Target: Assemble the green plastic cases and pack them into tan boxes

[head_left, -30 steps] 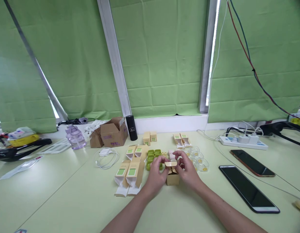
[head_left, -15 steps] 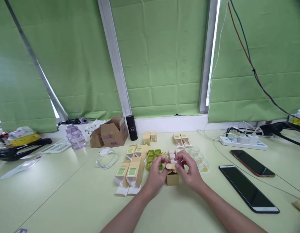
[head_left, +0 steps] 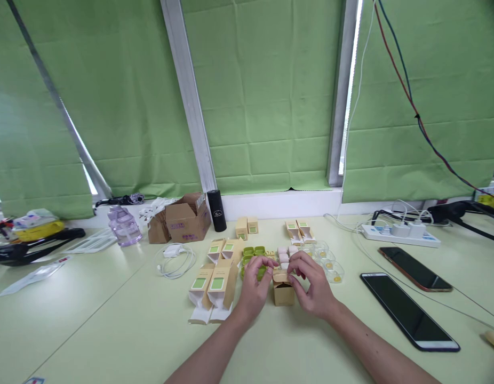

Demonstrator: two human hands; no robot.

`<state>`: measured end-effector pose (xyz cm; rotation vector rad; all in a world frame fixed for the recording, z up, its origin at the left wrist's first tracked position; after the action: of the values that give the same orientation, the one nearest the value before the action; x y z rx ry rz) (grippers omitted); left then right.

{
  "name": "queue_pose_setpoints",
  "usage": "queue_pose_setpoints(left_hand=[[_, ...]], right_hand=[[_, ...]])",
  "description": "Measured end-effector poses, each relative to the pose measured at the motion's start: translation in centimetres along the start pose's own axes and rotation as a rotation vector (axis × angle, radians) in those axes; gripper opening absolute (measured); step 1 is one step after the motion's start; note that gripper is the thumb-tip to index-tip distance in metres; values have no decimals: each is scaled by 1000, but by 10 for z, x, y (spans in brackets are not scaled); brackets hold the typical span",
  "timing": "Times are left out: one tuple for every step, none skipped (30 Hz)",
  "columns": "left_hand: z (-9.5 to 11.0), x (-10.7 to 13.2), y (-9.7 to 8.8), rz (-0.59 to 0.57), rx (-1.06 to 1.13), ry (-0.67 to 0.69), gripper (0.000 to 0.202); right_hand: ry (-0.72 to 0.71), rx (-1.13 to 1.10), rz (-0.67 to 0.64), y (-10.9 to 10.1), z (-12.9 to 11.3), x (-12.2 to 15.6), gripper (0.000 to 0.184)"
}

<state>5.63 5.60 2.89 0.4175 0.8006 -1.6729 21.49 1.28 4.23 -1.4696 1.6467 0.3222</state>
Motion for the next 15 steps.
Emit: queue_pose_setpoints(left_hand=[[1, 0, 0, -3, -6, 3, 16], [2, 0, 1, -5, -13, 6, 16], [3, 0, 1, -8, -20, 9, 16], [4, 0, 2, -12, -28, 12, 16], [4, 0, 2, -19, -36, 12, 17], [4, 0, 3, -26, -42, 12, 17], [4, 0, 3, -33, -48, 13, 16], [5, 1, 4, -39, -52, 15, 16], [5, 1, 4, -44, -55, 18, 16], [5, 1, 5, -48, -57, 22, 15], [5, 1, 5, -51, -58, 26, 15], [6, 1, 5, -54, -61, 30, 14], [6, 1, 5, -58, -65, 33, 13], [6, 1, 6, -60, -69, 36, 12], [6, 1, 6, -62, -74, 39, 11]], right_hand=[[-14, 12, -2, 0, -2, 0, 13], [-27, 22, -4, 0, -3, 0, 14], [-36, 30, -5, 0, -4, 0, 14], [-43, 35, -5, 0, -5, 0, 15], [-50, 39, -5, 0, -6, 0, 15], [-54, 42, -6, 0, -6, 0, 16], [-58, 44, -8, 0, -7, 0, 16], [-61, 43, -11, 0, -7, 0, 17], [-64, 42, -17, 1, -7, 0, 17], [-68, 40, -25, 2, -7, 0, 18], [-71, 38, -32, 2, -7, 0, 18], [-73, 37, -41, 3, -7, 0, 18], [-77, 36, -48, 4, -7, 1, 17], [-77, 35, -52, 4, -7, 1, 17], [-76, 34, -56, 5, -7, 1, 17]])
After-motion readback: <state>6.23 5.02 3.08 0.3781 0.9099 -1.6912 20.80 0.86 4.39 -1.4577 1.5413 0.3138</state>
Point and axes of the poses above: each hand's wrist, its own x-axis away from the middle knuckle, its own y-axis out of the palm, z = x × y, the point moved 9 cm from there along -x, towards the middle knuckle, and after that the axes turned 11 degrees about y, right-handed, at the moved point
